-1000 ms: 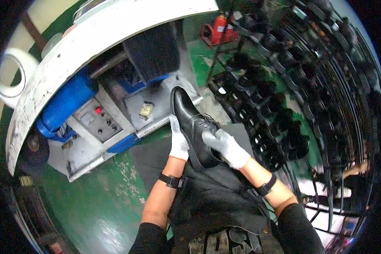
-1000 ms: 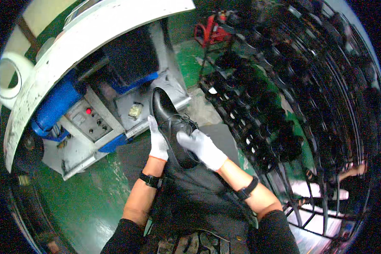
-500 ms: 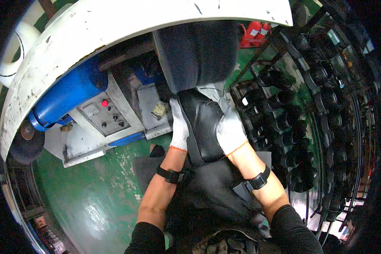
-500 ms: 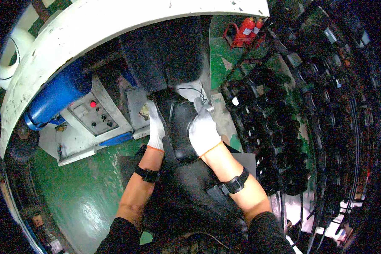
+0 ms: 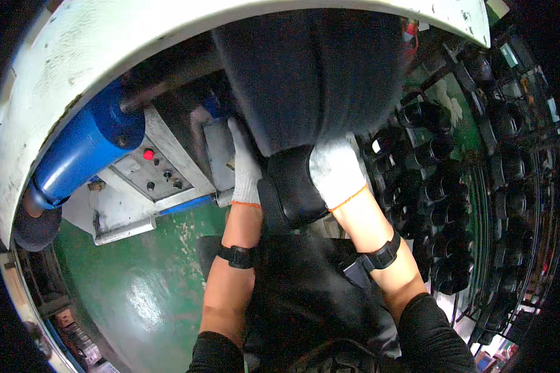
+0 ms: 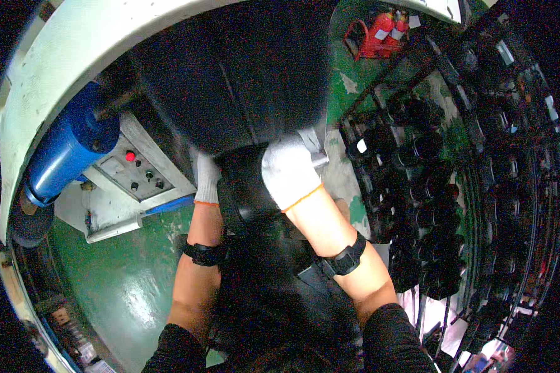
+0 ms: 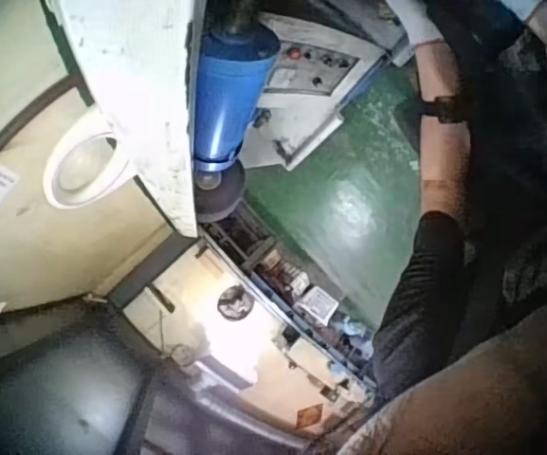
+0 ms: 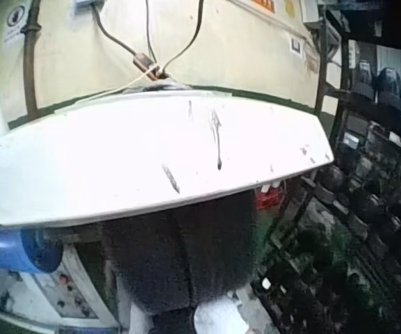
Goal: Polishing leather shoes using an industrial buffing wheel machine and organizing them onto a rack.
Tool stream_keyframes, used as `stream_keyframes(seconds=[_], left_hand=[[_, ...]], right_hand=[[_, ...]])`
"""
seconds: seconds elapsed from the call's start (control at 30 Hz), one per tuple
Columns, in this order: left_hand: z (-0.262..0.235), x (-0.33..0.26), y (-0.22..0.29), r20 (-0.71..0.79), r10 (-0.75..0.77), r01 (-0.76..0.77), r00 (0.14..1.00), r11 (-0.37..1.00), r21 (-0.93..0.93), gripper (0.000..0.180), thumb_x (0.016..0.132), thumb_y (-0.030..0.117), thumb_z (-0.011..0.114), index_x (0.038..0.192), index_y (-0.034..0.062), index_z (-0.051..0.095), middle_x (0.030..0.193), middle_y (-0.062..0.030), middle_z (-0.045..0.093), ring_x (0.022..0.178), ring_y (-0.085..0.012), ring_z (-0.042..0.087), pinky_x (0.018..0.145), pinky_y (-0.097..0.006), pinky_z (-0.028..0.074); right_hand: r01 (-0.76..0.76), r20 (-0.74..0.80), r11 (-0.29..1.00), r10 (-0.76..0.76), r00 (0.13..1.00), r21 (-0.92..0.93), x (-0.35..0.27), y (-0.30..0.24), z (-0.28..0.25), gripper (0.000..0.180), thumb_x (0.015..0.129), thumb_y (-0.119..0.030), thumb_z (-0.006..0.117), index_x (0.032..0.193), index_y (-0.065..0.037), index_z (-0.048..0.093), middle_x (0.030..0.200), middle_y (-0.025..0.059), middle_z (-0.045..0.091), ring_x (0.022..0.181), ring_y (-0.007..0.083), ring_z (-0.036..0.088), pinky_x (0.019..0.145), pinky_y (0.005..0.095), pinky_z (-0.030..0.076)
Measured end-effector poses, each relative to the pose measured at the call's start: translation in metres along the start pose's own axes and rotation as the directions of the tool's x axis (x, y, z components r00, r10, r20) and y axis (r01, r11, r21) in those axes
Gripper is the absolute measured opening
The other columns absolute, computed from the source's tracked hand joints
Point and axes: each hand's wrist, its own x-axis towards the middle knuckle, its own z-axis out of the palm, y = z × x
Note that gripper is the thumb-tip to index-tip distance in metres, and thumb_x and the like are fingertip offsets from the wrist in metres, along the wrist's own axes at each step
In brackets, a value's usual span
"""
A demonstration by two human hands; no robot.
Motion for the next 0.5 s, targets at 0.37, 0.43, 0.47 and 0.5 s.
stream_keyframes(seconds=[0.37, 0.43, 0.47, 0.5], left_hand=[[0.008, 0.009, 0.007, 0.004, -0.007, 0.007, 1.0, 0.999, -0.031, 0.059, 0.096, 0.049, 0.035, 0.138, 0.0077, 0.035, 0.136, -0.0109, 0.044, 0.122, -0.0266, 0.046, 0.102, -0.041, 0.039], [0.005, 0.009, 0.01, 0.002, -0.016, 0.016, 1.0, 0.999, -0.038, 0.059, 0.096, 0.049, 0.035, 0.138, 0.0079, 0.036, 0.136, -0.011, 0.044, 0.122, -0.0268, 0.046, 0.102, -0.041, 0.039], [0.003, 0.009, 0.013, 0.001, -0.021, 0.021, 1.0, 0.999, -0.046, 0.058, 0.096, 0.048, 0.035, 0.138, 0.008, 0.036, 0.136, -0.011, 0.044, 0.122, -0.027, 0.046, 0.101, -0.041, 0.039], [0.0, 0.009, 0.015, -0.003, -0.029, 0.029, 1.0, 0.998, -0.053, 0.058, 0.096, 0.048, 0.035, 0.138, 0.008, 0.036, 0.136, -0.011, 0.044, 0.121, -0.0271, 0.046, 0.101, -0.042, 0.039]], right_hand=[[0.242, -0.34, 0.97, -0.227, 0.913, 0.001, 0.018, 0.029, 0.008, 0.021, 0.081, -0.017, 0.051, 0.09, -0.004, 0.064, 0.09, 0.0184, 0.062, 0.084, 0.0343, 0.059, 0.077, 0.0415, 0.048], [0.213, -0.268, 0.976, -0.194, 0.944, 0.043, 0.019, 0.027, 0.009, 0.021, 0.081, -0.017, 0.051, 0.091, -0.005, 0.064, 0.092, 0.0186, 0.061, 0.086, 0.0343, 0.058, 0.078, 0.0413, 0.047], [0.198, -0.228, 0.978, -0.178, 0.957, 0.068, 0.019, 0.027, 0.01, 0.021, 0.081, -0.017, 0.051, 0.092, -0.005, 0.063, 0.093, 0.0186, 0.06, 0.087, 0.0343, 0.058, 0.078, 0.0412, 0.047], [0.183, -0.196, 0.978, -0.162, 0.967, 0.097, 0.019, 0.025, 0.01, 0.021, 0.081, -0.017, 0.051, 0.092, -0.005, 0.063, 0.094, 0.0187, 0.06, 0.087, 0.0343, 0.057, 0.078, 0.0412, 0.047]])
